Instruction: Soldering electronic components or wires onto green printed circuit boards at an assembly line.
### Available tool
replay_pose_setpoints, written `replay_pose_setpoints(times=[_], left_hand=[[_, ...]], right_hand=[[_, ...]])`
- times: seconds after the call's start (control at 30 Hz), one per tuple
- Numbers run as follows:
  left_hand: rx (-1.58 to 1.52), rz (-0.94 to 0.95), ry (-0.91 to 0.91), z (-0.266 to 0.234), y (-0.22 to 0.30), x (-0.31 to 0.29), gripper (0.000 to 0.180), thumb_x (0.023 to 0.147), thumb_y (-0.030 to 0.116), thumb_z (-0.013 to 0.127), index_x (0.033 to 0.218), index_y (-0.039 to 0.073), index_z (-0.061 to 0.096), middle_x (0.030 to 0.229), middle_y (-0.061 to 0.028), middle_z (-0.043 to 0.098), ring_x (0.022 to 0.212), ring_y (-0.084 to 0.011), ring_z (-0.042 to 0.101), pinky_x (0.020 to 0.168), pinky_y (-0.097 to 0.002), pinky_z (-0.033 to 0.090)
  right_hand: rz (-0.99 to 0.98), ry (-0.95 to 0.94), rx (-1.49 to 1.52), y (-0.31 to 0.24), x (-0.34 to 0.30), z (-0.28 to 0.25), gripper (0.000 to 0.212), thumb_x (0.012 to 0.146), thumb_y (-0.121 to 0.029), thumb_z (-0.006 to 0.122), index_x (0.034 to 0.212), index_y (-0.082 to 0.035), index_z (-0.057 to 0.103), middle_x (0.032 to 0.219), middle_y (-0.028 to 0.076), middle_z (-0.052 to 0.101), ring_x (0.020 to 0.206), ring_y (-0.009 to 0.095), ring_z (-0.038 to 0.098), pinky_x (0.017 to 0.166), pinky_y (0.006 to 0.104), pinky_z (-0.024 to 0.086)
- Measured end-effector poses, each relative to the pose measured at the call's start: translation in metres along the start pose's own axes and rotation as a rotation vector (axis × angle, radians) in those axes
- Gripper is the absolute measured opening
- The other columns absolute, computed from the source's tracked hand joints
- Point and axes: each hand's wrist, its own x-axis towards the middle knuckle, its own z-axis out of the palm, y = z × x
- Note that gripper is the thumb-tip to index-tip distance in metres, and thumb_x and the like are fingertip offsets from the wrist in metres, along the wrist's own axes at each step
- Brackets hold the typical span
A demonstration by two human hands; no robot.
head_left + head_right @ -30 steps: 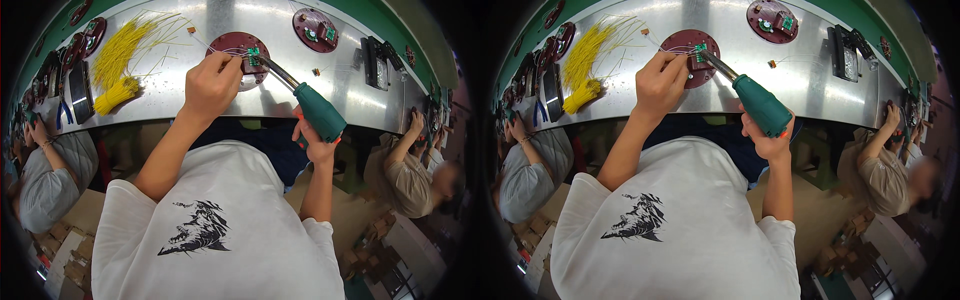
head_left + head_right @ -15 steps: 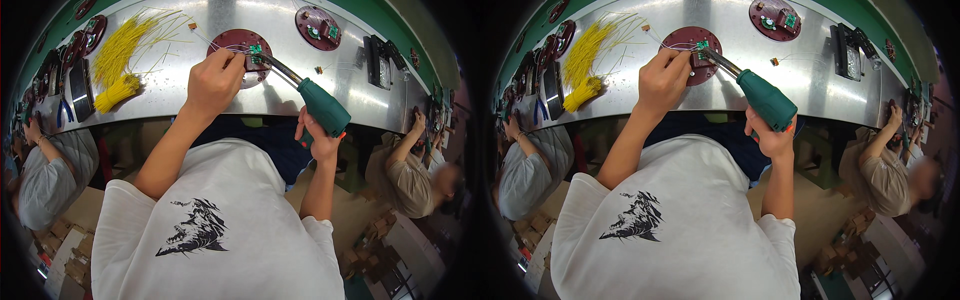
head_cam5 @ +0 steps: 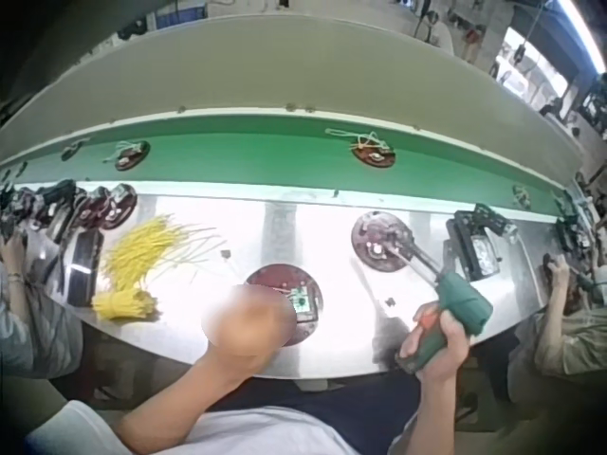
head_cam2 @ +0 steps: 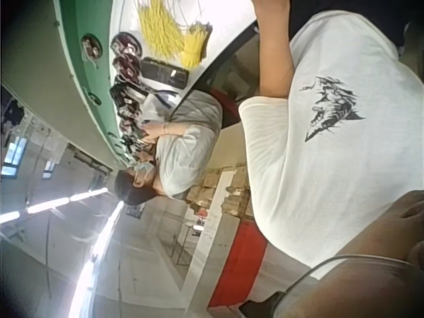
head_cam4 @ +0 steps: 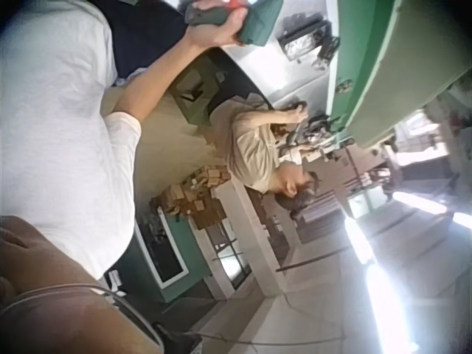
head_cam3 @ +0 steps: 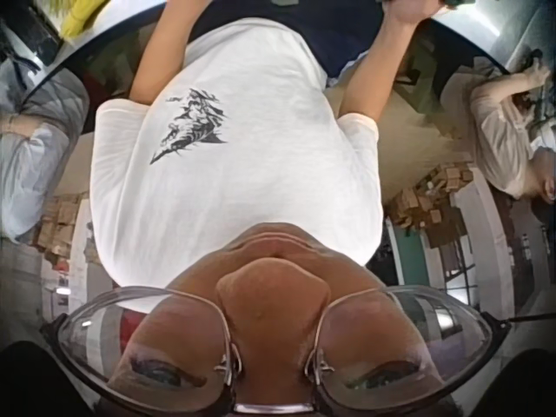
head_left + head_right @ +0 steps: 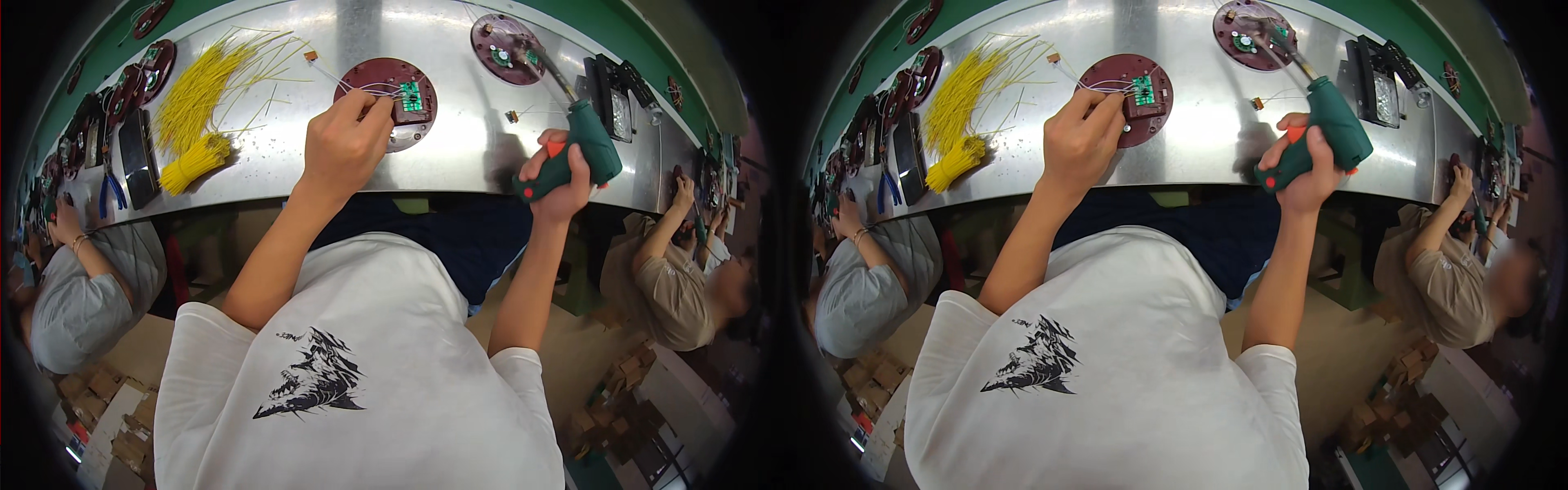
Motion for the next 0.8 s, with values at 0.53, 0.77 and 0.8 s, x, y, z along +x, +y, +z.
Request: replay_pose_setpoints(times=[0.53,0.77,0.8], left_hand=[[0.108,0.034,0.038,-0.002,0.004,0.002,0.011,0.073,0.005,0.071,0.083,0.006,0.068,0.076,-0.0046,0.059,0.067,-0.0223,0.060,0.056,-0.0331,0.047],[0.183,0.058,0.139,-0.044,-0.019,0.021,0.009,0.075,0.006,0.070,0.083,0.006,0.069,0.082,-0.0067,0.064,0.080,-0.0263,0.061,0.072,-0.0404,0.047],[0.207,0.032,0.101,-0.054,-0.034,0.024,0.009,0.076,0.007,0.069,0.084,0.006,0.070,0.084,-0.0076,0.065,0.083,-0.0273,0.061,0.076,-0.0424,0.047]], right_hand=[[0.031,0.236,0.137,0.018,0.008,-0.004,0.035,0.102,-0.031,0.040,0.100,-0.001,0.057,0.100,0.014,0.061,0.052,0.015,0.052,0.048,0.0293,0.045],[0.031,0.239,0.163,0.017,0.007,-0.005,0.035,0.102,-0.032,0.039,0.100,-0.002,0.057,0.100,0.013,0.060,0.051,0.015,0.051,0.047,0.0295,0.045],[0.025,0.240,0.170,0.017,0.006,-0.006,0.035,0.102,-0.032,0.039,0.100,-0.002,0.057,0.100,0.013,0.060,0.051,0.015,0.051,0.047,0.0295,0.045]])
